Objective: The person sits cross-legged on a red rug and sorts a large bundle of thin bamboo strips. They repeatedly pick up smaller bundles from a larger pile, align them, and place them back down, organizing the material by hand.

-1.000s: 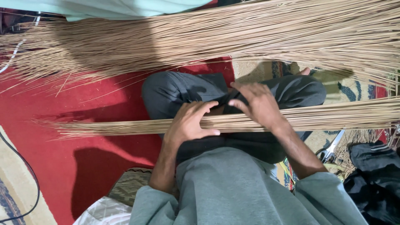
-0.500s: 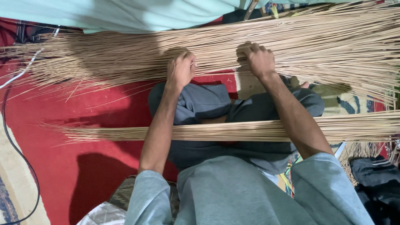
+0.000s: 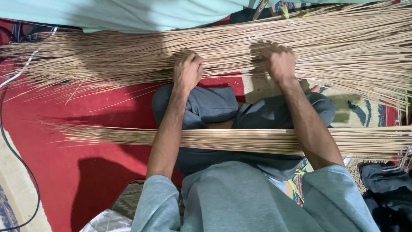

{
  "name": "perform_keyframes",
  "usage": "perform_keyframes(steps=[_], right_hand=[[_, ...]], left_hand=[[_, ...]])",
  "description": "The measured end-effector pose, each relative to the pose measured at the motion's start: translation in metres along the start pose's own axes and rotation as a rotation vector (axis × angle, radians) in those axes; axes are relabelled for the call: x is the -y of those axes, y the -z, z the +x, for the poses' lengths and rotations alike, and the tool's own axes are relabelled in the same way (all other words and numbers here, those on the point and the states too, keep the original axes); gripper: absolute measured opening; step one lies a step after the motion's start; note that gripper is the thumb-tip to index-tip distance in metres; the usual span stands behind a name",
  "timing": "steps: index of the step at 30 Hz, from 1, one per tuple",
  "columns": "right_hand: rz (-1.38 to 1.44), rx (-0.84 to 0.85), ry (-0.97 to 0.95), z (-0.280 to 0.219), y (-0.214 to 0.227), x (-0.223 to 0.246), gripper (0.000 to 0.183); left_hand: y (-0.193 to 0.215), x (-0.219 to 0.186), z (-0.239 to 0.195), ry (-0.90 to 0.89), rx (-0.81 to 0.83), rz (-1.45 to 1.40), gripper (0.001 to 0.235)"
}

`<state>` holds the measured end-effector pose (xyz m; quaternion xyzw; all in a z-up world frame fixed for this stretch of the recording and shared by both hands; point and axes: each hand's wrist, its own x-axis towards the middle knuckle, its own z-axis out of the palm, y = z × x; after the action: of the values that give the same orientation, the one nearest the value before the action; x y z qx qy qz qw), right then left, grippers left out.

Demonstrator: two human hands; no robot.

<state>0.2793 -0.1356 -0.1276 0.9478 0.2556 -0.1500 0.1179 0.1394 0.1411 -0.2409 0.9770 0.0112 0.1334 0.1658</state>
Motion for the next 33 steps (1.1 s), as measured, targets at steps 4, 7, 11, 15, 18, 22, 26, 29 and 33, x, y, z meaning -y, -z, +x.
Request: perform_keyframes(steps=[4, 7, 11, 15, 18, 22, 26, 29, 33], right_hand=[[0.252, -0.293, 0.068, 0.006, -0.083, -0.044, 0.017], [0.12, -0.831, 0.277, -0.027, -0.059, -0.057, 0.01], [0.093, -0.933, 0.259, -0.103, -0.014, -0.062, 0.017], [0.093, -0.891, 0.116, -0.171, 0.009, -0.07, 0.004], [0.184, -0.887, 0.031, -0.204, 0.009, -0.082, 0.008], [0.324, -0.864, 0.024, -0.23, 0.004, -0.091, 0.013], [0.356, -0.901, -0.042, -0.242, 0.007, -0.093, 0.008], [0.314, -0.909, -0.066, -0.247, 0.012, -0.095, 0.007], [0.26, -0.858, -0.12, -0.253, 0.011, -0.104, 0.014]], left_hand=[[0.016, -0.003, -0.003, -0.053, -0.12, 0.004, 0.009], [0.069, -0.023, -0.005, -0.141, -0.275, 0.012, 0.006], [0.135, -0.046, -0.034, -0.148, -0.293, 0.1, 0.011], [0.195, -0.064, -0.064, -0.114, -0.224, 0.104, 0.013], [0.215, -0.055, -0.091, -0.061, -0.189, 0.189, 0.014], [0.24, -0.058, -0.108, -0.019, -0.167, 0.21, 0.017], [0.25, -0.061, -0.115, -0.009, -0.207, 0.224, 0.017], [0.253, -0.048, -0.126, 0.024, -0.231, 0.256, 0.018], [0.258, -0.027, -0.144, 0.094, -0.232, 0.347, 0.024]])
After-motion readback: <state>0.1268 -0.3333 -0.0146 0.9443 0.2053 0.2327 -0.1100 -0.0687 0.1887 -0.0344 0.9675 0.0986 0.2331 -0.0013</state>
